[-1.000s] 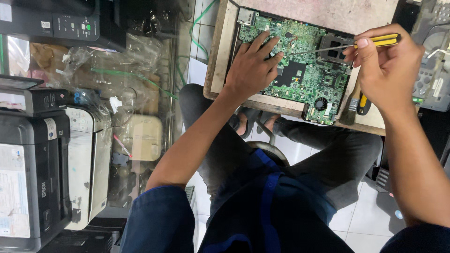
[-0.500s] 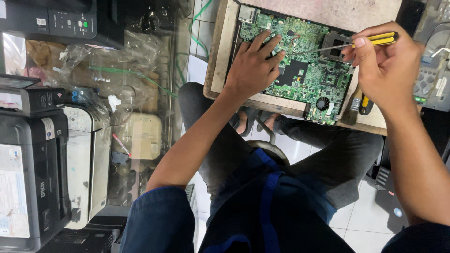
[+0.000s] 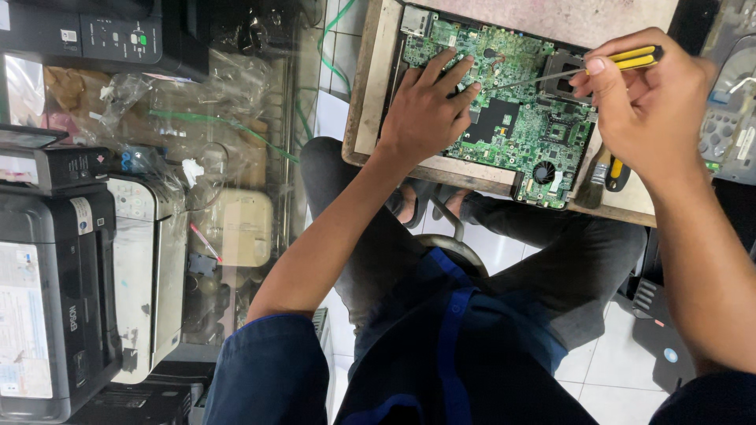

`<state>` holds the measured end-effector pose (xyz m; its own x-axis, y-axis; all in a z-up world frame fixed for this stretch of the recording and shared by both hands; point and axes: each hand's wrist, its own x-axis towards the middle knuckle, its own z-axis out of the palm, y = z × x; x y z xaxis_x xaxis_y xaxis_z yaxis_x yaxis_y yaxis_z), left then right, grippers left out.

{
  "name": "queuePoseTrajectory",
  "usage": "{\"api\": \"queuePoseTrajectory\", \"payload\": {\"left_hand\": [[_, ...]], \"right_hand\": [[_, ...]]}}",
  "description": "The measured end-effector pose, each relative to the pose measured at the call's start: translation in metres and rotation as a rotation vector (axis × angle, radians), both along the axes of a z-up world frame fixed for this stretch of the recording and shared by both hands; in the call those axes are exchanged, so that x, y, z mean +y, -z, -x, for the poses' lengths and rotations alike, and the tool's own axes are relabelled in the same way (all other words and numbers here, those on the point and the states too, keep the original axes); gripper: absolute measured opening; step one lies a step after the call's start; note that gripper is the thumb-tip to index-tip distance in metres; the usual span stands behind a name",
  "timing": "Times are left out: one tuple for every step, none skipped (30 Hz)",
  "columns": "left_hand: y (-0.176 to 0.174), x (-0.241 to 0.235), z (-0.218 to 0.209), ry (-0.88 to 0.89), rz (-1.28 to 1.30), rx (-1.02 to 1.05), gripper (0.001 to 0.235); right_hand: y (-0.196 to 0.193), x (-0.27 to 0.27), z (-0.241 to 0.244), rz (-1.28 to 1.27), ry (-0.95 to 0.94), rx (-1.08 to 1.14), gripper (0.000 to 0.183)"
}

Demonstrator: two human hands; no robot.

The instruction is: The person uses a screwdriver to remove screws from a laptop motherboard and then uses a brush to clean the board. The person then reassembles the laptop by placing the casing back on and closing the lid.

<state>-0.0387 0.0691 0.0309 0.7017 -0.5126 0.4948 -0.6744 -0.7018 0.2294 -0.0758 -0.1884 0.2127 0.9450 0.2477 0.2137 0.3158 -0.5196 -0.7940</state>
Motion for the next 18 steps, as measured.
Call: {"api": "queuePoseTrajectory", "payload": {"left_hand": [[0.0, 0.0, 0.0, 0.001, 0.0, 0.0, 0.028], [0.001, -0.001, 0.0, -0.001, 0.009, 0.011, 0.028], [0.001, -0.001, 0.0, -0.002, 0.017, 0.021, 0.028], [0.0, 0.0, 0.0, -0.002, 0.017, 0.021, 0.028], [0.0, 0.0, 0.0, -0.001, 0.021, 0.017, 0.027], [0.0, -0.001, 0.0, 0.001, 0.025, 0.013, 0.027], [-0.002, 0.0, 0.001, 0.002, 0.025, 0.013, 0.027], [-0.005, 0.001, 0.001, 0.006, 0.027, 0.013, 0.027], [-0.007, 0.001, 0.001, 0.01, 0.029, 0.013, 0.027], [-0.008, 0.002, 0.001, 0.009, 0.029, 0.008, 0.027], [-0.009, 0.002, 0.0, 0.004, 0.015, 0.004, 0.027], [-0.009, 0.002, 0.001, -0.001, 0.002, 0.003, 0.028], [-0.01, 0.002, 0.001, 0.0, 0.002, 0.0, 0.028], [-0.011, 0.002, 0.001, -0.001, 0.008, -0.005, 0.027], [-0.012, 0.001, 0.002, -0.002, 0.014, -0.009, 0.027], [-0.01, 0.001, 0.001, -0.002, 0.015, -0.009, 0.027], [-0.009, 0.001, 0.001, -0.004, 0.02, -0.006, 0.026], [-0.008, 0.0, 0.001, -0.006, 0.024, -0.003, 0.026]], "right_hand": [[-0.002, 0.001, -0.001, 0.0, 0.001, 0.0, 0.01], [-0.003, 0.002, -0.002, 0.02, -0.028, -0.013, 0.011], [-0.005, 0.003, -0.004, 0.04, -0.056, -0.025, 0.012], [-0.007, 0.005, -0.005, 0.04, -0.057, -0.025, 0.012], [-0.008, 0.006, -0.006, 0.068, -0.066, -0.023, 0.01], [-0.009, 0.007, -0.007, 0.096, -0.075, -0.02, 0.008], [-0.009, 0.007, -0.009, 0.096, -0.074, -0.02, 0.008], [-0.01, 0.007, -0.011, 0.173, -0.082, -0.056, 0.008], [-0.011, 0.007, -0.013, 0.25, -0.09, -0.091, 0.009], [-0.012, 0.01, -0.014, 0.25, -0.09, -0.097, 0.009], [-0.013, 0.014, -0.015, 0.246, -0.101, -0.107, 0.011], [-0.014, 0.017, -0.016, 0.242, -0.112, -0.114, 0.012], [-0.014, 0.017, -0.018, 0.242, -0.111, -0.117, 0.012], [-0.014, 0.017, -0.019, 0.27, -0.104, -0.124, 0.013], [-0.014, 0.018, -0.021, 0.298, -0.097, -0.13, 0.013], [-0.014, 0.013, -0.023, 0.299, -0.097, -0.13, 0.013], [-0.013, 0.008, -0.025, 0.354, -0.096, -0.185, 0.015], [-0.012, 0.003, -0.027, 0.41, -0.097, -0.241, 0.016]]}}
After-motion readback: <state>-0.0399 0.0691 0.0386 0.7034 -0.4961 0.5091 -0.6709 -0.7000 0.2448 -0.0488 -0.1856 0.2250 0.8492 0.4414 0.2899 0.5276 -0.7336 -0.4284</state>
